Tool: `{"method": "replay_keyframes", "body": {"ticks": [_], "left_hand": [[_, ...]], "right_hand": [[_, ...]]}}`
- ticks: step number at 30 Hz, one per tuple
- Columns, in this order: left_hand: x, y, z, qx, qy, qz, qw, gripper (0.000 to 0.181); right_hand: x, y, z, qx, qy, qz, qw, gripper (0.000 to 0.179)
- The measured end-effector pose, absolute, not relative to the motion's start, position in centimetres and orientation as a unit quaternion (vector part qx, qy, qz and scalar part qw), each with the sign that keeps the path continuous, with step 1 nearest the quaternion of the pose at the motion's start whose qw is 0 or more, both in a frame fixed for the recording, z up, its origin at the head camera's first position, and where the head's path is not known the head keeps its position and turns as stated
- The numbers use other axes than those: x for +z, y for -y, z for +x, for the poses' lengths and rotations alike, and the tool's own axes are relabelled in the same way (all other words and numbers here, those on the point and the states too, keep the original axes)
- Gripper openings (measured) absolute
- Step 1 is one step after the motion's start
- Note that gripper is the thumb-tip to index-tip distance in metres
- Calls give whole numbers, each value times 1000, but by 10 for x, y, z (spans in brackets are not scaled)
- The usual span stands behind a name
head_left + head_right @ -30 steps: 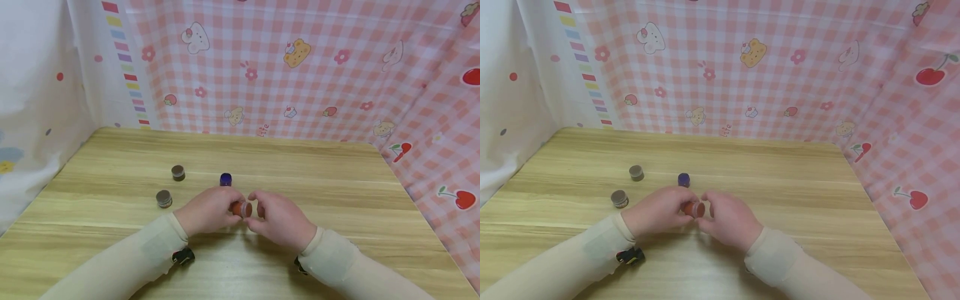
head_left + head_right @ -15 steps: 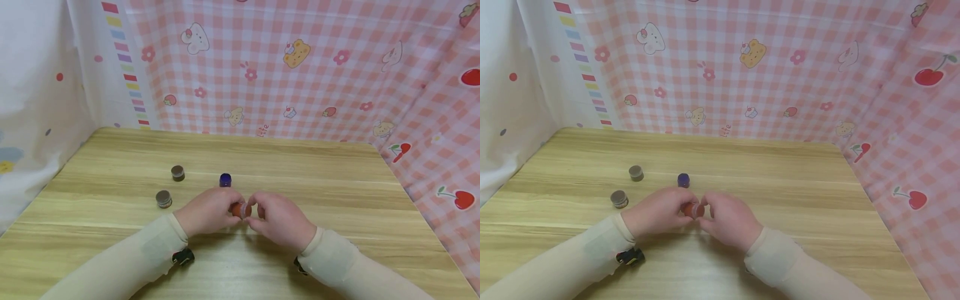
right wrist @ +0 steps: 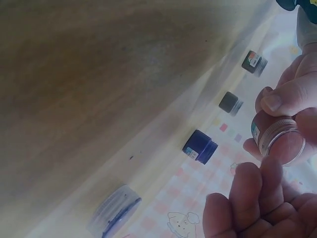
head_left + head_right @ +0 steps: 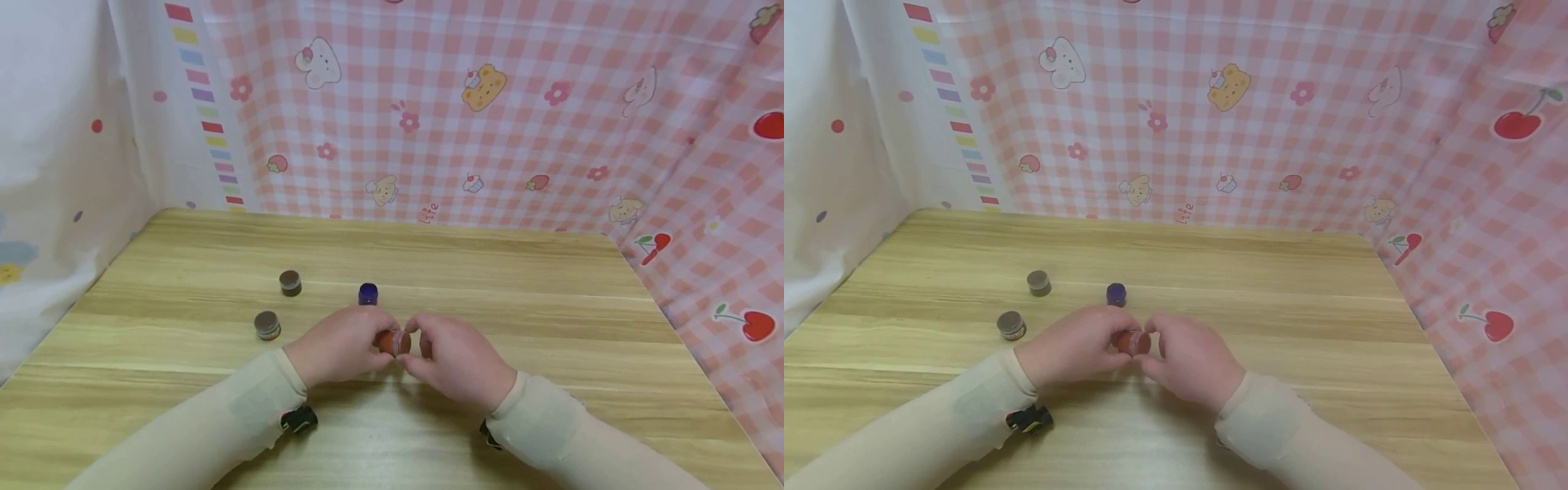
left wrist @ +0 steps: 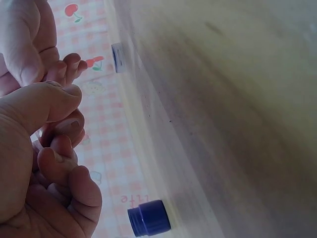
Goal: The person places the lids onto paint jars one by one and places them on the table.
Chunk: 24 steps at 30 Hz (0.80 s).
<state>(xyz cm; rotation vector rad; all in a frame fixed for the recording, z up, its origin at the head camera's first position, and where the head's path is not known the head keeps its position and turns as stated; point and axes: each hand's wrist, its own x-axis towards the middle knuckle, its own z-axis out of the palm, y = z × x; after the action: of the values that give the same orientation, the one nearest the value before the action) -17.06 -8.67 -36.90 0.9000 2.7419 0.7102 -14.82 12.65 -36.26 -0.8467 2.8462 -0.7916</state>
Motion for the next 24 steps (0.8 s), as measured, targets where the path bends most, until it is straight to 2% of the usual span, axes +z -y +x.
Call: {"method": "replay_keyframes", "body": {"ticks": [3, 7, 10, 14, 17, 19, 24], "left_hand": [[-369, 87, -171, 238, -919, 302, 85, 15], [-369, 87, -172, 234, -920, 304, 84, 16], [-369, 87, -172, 234, -919, 305, 84, 13], [-369, 87, -171, 238, -917, 308, 84, 11], [-369, 87, -171, 238, -916, 312, 82, 14], [-369, 87, -171, 237, -916, 312, 83, 16], [-368, 87, -171, 235, -917, 311, 80, 13]], "right_hand": [[-362, -126, -148, -258, -926, -272, 38, 25], [-361, -126, -148, -254, -927, -271, 41, 17], [-361, -126, -148, -254, -928, -269, 46, 26], [-361, -126, -148, -255, -926, -276, 40, 26], [-362, -126, -147, -255, -926, -277, 36, 14], [-362, -126, -147, -254, -927, -272, 39, 13], [-361, -125, -148, -251, -928, -272, 32, 25]]}}
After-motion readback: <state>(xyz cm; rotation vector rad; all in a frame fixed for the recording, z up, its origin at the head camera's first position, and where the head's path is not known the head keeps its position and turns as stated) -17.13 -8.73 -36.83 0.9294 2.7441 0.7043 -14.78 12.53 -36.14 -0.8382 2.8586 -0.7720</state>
